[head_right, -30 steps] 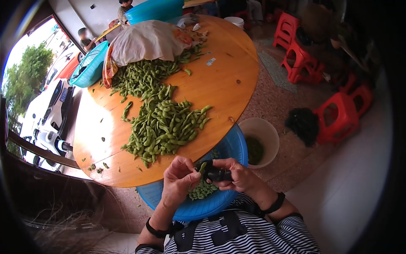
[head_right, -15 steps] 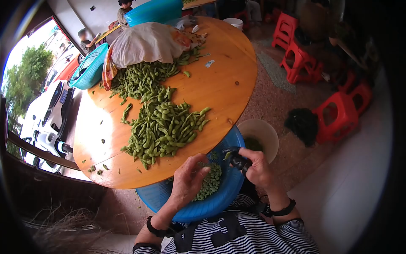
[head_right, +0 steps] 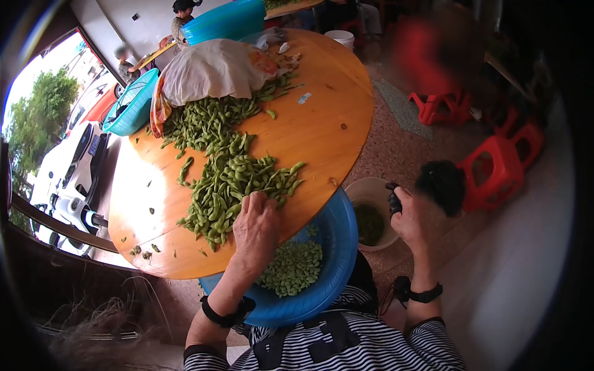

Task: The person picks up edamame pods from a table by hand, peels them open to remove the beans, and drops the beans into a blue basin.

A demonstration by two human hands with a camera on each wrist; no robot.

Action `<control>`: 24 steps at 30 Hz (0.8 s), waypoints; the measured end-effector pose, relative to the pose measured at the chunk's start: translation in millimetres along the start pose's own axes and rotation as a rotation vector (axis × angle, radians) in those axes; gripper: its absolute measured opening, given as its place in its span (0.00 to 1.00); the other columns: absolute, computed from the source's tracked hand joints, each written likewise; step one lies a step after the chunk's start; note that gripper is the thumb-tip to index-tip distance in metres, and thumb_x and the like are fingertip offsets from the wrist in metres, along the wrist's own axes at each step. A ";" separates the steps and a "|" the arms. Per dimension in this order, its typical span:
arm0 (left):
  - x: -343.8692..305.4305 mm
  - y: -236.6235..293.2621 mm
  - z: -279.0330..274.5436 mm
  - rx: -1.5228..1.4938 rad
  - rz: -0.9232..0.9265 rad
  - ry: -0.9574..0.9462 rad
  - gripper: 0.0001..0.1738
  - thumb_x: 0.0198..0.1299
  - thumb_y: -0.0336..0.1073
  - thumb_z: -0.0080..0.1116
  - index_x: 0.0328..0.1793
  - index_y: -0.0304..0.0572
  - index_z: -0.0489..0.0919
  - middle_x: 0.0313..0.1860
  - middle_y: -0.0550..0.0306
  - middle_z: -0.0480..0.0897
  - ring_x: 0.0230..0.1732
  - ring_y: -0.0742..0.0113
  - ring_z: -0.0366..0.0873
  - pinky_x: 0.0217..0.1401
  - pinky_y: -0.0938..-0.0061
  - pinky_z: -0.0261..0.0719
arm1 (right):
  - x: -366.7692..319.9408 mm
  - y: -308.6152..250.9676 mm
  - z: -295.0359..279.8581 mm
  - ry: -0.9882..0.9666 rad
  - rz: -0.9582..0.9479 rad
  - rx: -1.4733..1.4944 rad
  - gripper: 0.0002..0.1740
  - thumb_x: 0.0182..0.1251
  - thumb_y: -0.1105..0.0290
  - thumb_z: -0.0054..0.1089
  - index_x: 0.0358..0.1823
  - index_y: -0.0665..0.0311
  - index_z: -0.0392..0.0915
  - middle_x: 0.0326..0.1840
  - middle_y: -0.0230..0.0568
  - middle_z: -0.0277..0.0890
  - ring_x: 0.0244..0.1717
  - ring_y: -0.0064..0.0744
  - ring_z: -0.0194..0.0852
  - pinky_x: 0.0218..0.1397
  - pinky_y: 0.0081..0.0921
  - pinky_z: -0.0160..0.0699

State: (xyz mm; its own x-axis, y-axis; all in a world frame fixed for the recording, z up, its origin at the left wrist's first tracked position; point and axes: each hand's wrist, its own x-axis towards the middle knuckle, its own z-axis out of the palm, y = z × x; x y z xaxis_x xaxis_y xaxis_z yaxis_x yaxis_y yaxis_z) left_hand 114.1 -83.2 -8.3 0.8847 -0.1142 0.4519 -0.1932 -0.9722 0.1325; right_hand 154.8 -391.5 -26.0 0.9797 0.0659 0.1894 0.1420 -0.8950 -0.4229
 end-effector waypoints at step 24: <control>-57.8 7.9 -4.8 -1.173 -0.475 0.030 0.07 0.54 0.20 0.63 0.38 0.35 0.78 0.31 0.59 0.80 0.32 0.75 0.80 0.37 0.80 0.78 | -34.6 -124.1 36.5 -0.843 0.015 1.543 0.20 0.56 0.78 0.34 0.44 0.73 0.75 0.18 0.28 0.64 0.16 0.12 0.54 0.18 0.12 0.54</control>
State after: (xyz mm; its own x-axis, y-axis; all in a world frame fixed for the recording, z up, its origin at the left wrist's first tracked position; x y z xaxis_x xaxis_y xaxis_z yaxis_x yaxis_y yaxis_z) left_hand 59.5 -83.3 -29.1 0.9630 0.2148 0.1628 -0.1325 -0.1489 0.9799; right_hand 108.5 -266.6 -12.4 0.7109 0.6988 -0.0801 -0.3636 0.2677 -0.8923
